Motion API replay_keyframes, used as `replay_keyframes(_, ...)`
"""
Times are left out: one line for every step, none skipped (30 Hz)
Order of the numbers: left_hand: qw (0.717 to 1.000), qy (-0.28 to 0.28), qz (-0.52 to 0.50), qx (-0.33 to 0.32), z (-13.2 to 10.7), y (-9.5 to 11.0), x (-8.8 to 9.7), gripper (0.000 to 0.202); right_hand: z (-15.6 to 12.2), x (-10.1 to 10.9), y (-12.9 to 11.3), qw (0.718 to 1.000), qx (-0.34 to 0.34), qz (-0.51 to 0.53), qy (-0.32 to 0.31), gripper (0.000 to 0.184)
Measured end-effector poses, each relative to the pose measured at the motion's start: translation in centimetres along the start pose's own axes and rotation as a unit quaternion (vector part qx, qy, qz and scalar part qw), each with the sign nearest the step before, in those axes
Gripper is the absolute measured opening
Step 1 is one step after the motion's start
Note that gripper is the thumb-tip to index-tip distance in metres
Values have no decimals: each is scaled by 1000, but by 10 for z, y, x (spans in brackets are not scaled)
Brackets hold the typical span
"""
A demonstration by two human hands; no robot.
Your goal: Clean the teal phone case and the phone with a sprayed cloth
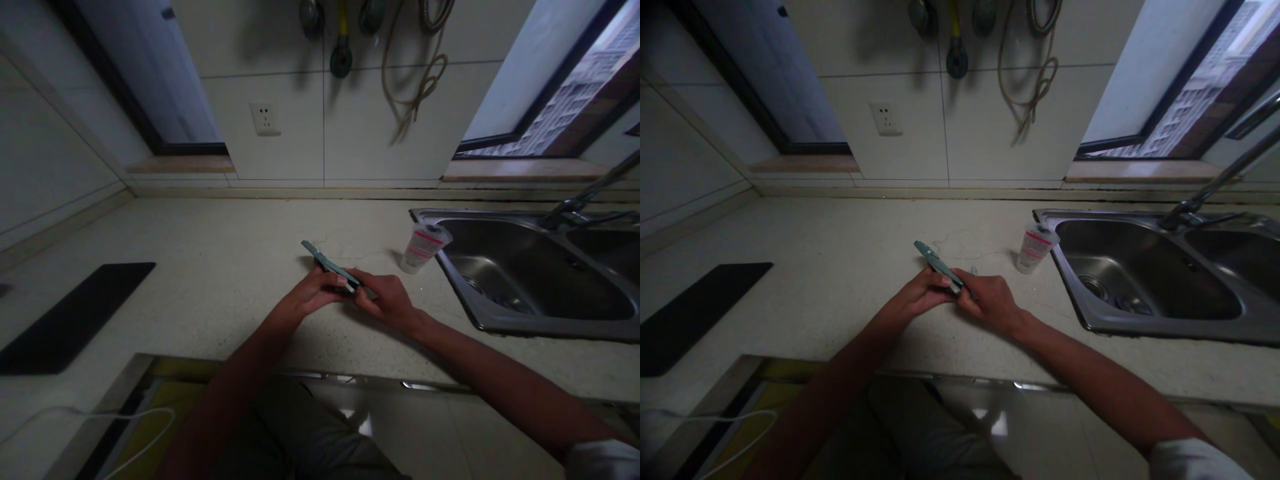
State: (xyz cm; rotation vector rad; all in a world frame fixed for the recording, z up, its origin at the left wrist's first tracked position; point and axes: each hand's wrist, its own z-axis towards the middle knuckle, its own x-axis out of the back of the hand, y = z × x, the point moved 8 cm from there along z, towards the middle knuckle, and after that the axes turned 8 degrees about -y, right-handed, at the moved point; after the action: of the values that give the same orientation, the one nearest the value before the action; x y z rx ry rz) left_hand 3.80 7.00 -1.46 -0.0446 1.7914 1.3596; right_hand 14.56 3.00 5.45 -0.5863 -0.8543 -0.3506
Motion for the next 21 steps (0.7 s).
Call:
replay_keyframes(1000,-10,-7,6,1,-1,-1,24,0,-1,-1,1000,3,-9,-2,36)
replay_keyframes(1000,-18,-17,12,2,-2,-2,21,-1,-3,-1,1000,6,-20,-4,36)
replay_keyframes(999,-23,-28,17,3,-3,-3,18,-1,-4,-1,999,8,-32,-6,36)
replay_keyframes(999,-25,-39,21,4,-3,-3,18,-1,-5,0,999,9,-43,-6,36)
replay_keyframes(998,-23,-47,25,4,-3,-3,19,-2,-6,0,998,10,-54,-5,36)
replay_keyframes(998,-17,-51,28,4,-3,-1,21,-2,-7,0,998,13,-64,-1,35)
replay_keyframes(998,-10,-52,31,4,-3,0,24,-2,-7,-1,997,19,-73,6,35)
replay_keyframes(998,-1,-51,32,3,-2,2,28,-3,-6,-3,996,30,-82,16,34)
replay_keyframes(998,6,-49,31,2,-1,4,33,-3,-5,-5,995,45,-88,28,34)
replay_keyframes(998,9,-47,28,1,0,5,39,-3,-4,-8,993,61,-92,37,35)
replay_keyframes(999,10,-44,22,0,1,6,44,-3,-4,-10,992,75,-92,41,37)
replay_keyframes(999,9,-41,15,-1,2,6,49,-3,-4,-11,992,82,-87,38,40)
replay_keyframes(999,7,-36,7,-2,4,6,53,-2,-5,-10,993,82,-79,28,44)
replay_keyframes(1000,6,-31,-3,-2,6,7,56,-1,-6,-8,995,74,-68,15,48)
replay_keyframes(1000,7,-25,-14,-2,8,8,58,0,-7,-4,997,61,-55,3,53)
replay_keyframes(999,10,-20,-27,-2,9,10,59,1,-8,0,998,45,-42,-9,57)
replay_keyframes(999,14,-16,-39,-1,11,12,59,2,-10,4,999,30,-31,-20,61)
replay_keyframes(999,18,-14,-49,0,12,14,56,2,-11,7,999,18,-22,-27,65)
replay_keyframes(998,23,-13,-55,1,13,16,51,3,-12,9,999,10,-16,-31,67)
replay_keyframes(998,27,-13,-56,2,13,18,46,3,-13,11,999,7,-12,-35,68)
replay_keyframes(998,32,-14,-52,2,12,19,42,3,-15,11,999,7,-11,-39,68)
